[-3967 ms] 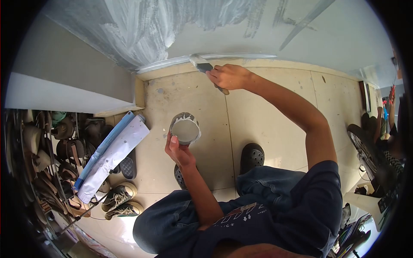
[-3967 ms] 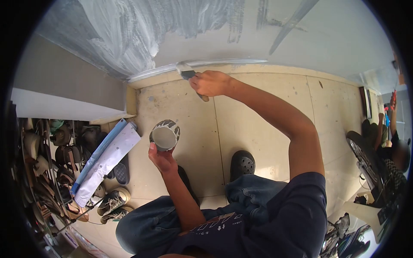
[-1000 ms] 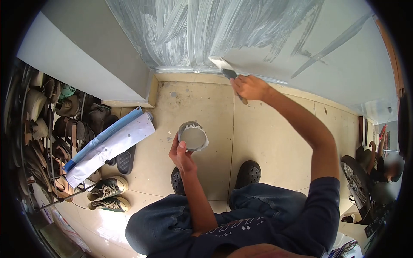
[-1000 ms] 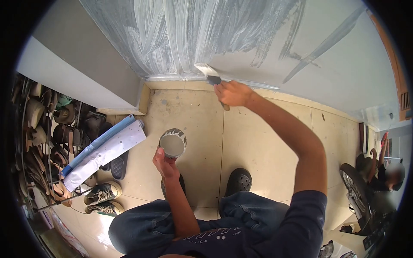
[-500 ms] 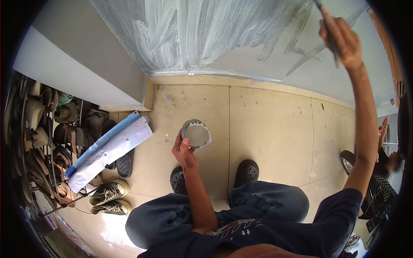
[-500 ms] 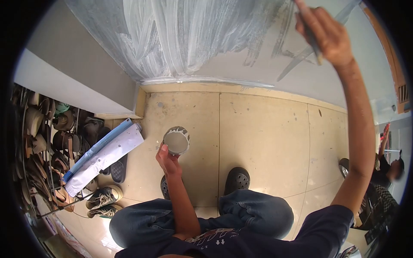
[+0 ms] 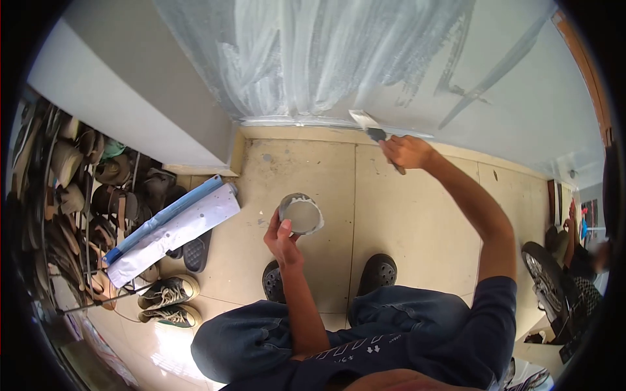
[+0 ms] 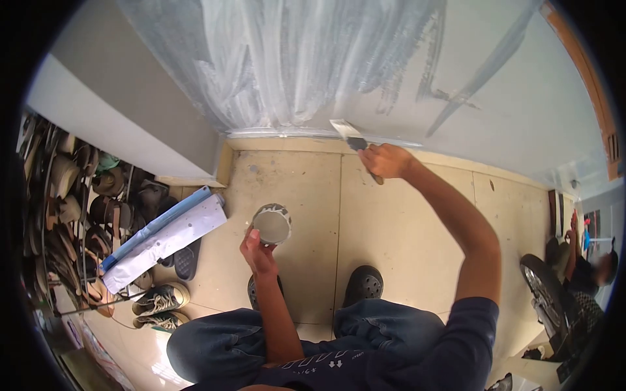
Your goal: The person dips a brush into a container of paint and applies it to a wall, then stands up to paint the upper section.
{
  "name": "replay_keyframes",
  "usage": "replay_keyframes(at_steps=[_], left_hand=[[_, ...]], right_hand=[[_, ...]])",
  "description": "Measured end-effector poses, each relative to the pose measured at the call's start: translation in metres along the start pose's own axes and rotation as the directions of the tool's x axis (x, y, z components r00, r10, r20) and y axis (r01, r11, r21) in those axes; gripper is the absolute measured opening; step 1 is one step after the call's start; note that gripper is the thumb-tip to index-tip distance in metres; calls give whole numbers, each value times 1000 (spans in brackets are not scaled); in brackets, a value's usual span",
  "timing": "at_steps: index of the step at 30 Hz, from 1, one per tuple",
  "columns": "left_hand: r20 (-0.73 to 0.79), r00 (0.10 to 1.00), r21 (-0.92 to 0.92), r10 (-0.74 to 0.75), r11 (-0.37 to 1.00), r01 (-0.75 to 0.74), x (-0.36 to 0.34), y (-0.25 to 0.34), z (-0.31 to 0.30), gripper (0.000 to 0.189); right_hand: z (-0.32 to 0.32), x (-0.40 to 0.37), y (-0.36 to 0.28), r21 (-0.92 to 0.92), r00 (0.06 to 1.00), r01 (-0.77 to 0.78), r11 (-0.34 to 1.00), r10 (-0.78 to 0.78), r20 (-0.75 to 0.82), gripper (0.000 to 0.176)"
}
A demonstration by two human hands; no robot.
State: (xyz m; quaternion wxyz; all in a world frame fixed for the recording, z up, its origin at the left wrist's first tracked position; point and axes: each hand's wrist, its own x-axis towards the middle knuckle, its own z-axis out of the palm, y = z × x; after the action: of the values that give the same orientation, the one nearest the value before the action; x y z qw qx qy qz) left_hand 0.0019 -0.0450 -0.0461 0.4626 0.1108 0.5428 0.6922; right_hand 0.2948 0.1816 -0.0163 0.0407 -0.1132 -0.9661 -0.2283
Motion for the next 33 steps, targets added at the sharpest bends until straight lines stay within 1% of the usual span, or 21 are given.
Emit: replay_keyframes(at_steps=[1, 3, 4, 5, 7, 10, 11, 13, 14, 15, 16, 18, 20, 22, 24, 26, 27, 28, 29, 31, 33], left_hand=[[-1, 1000, 0, -11, 1000, 11, 0, 2, 1, 68], [-14, 999, 8, -35, 999, 35, 3, 2, 0, 68], [-16, 1000, -13, -24, 1000, 23, 5, 4, 1, 68], [17, 999, -15, -27, 1000, 27, 8, 5, 2, 68], [56, 997, -45, -46, 998, 49, 16, 5, 1, 69], [21, 997, -79, -73, 994, 74, 25, 9, 4, 67], [17, 995, -73, -97, 992, 98, 28, 13, 2, 64], [4, 997, -70, -83, 994, 83, 34, 9, -3, 63], [-10, 998, -51, -57, 997, 56, 41, 9, -4, 62], [-2, 999, -63, -51, 997, 51, 45, 11, -5, 62], [-12, 999, -84, -48, 995, 47, 47, 12, -7, 63], [-8, 999, -113, -43, 993, 42, 50, 17, -12, 63], [-36, 994, -182, -106, 978, 98, 51, 26, -15, 62], [-21, 997, -190, -79, 979, 74, 52, 33, -20, 63], [-20, 998, -192, -61, 980, 56, 51, 37, -24, 63], [-71, 997, -182, -43, 983, 29, 51, 40, -28, 64], [-69, 997, -187, -42, 982, 29, 51, 42, -30, 64], [-81, 996, -200, -34, 980, 17, 50, 43, -32, 65], [-93, 995, -212, -26, 977, 6, 49, 43, -33, 66], [-87, 996, -224, -22, 975, 2, 44, 49, -34, 66], [-82, 997, -236, -10, 972, -10, 42, 53, -36, 67]], right_hand=[[-23, 6, 12, -10, 998, 27, 1000, -26, 49, 37], [-80, 26, 52, -12, 994, 92, 996, -91, 54, 36], [-110, 36, 72, 8, 995, 65, 998, -65, 71, 35], [-148, 50, 89, 21, 997, 75, 997, -76, 29, 34], [-217, 70, 120, -96, 984, 169, 981, -162, 77, 35], [-316, 102, 148, -52, 997, 49, 997, -52, -62, 42], [-341, 109, 159, -70, 997, 14, 997, -19, -71, 46], [-393, 128, 172, -321, 993, -34, 946, -4, -116, 47], [-412, 140, 181, -340, 993, -30, 940, -11, -117, 47], [-426, 153, 193, -579, 942, -41, 814, -163, -295, 42], [-433, 164, 203, -763, 844, -108, 637, -346, -409, 39], [-425, 176, 216, -756, 804, -254, 603, -303, -512, 26], [-392, 190, 215, -747, 747, -222, 627, -383, -544, 25], [-353, 195, 191, -572, 739, -215, 792, -251, -625, 40], [-313, 201, 164, -533, 818, -137, 835, -208, -536, 50], [-248, 206, 140, -443, 830, -27, 896, -227, -510, 59], [-226, 210, 118, -408, 868, 22, 913, -220, -445, 58], [-193, 211, 101, -275, 875, 100, 956, -216, -432, 54], [-169, 212, 82, -236, 902, 139, 962, -221, -370, 44], [-116, 219, 50, -109, 916, 218, 970, -242, -321, 37], [-93, 231, 34, -115, 922, 256, 960, -278, -269, 36]])
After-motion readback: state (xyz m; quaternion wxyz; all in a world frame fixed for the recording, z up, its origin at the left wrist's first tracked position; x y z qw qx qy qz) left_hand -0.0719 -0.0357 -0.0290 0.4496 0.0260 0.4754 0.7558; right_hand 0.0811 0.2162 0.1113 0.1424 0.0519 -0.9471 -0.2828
